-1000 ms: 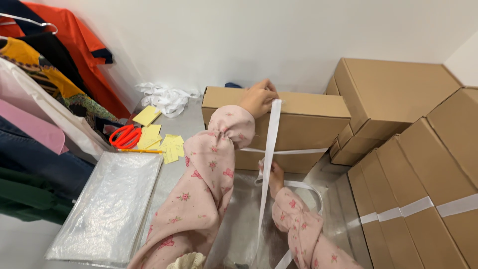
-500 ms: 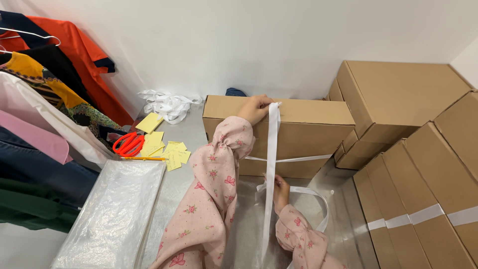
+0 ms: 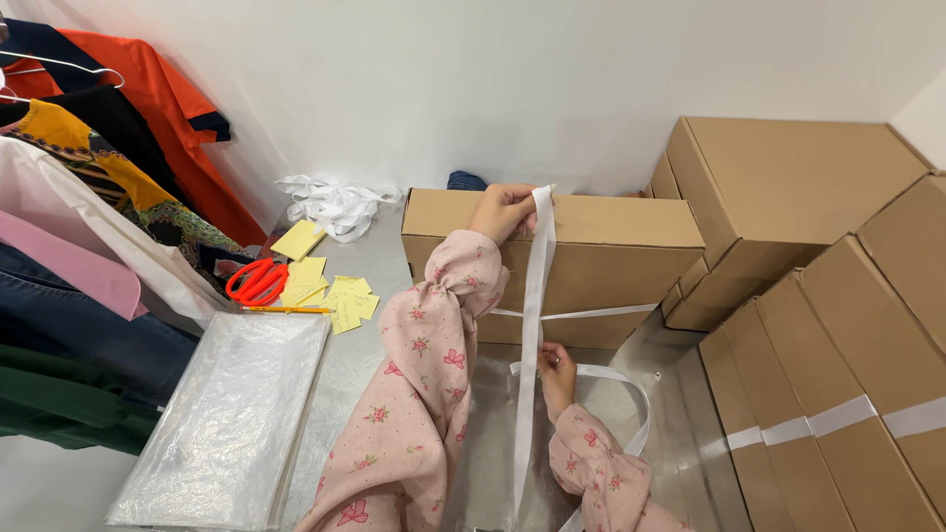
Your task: The person wraps a white ribbon around a cardboard box, tying it into a bow. They then pick up a yellow sticky note and a pencil, write on the note, and place it on the box.
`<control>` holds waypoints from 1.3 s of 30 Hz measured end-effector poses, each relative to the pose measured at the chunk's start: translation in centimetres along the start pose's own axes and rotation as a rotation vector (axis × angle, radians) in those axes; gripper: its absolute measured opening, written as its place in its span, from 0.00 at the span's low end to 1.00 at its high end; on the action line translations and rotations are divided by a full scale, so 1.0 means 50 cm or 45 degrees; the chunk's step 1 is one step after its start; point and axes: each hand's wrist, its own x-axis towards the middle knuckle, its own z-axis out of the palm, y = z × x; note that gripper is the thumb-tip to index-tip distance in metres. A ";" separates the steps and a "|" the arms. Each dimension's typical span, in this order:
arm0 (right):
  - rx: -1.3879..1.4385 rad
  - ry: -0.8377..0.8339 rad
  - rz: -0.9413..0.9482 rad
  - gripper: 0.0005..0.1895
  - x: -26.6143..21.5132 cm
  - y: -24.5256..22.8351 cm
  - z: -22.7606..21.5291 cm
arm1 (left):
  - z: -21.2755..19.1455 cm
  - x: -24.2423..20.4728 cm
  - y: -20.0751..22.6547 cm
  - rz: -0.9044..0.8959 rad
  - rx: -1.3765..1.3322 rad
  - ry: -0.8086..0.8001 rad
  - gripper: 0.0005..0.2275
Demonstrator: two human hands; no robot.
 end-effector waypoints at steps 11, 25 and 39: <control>0.066 -0.045 0.053 0.03 -0.020 -0.032 0.002 | 0.014 -0.039 0.038 -0.042 0.021 0.019 0.08; 0.112 -0.073 0.117 0.04 -0.050 -0.096 0.009 | 0.041 -0.048 0.046 -0.060 0.046 0.148 0.07; -0.148 -0.051 -0.245 0.10 -0.060 -0.083 -0.034 | 0.007 0.003 -0.006 0.067 0.638 -0.009 0.15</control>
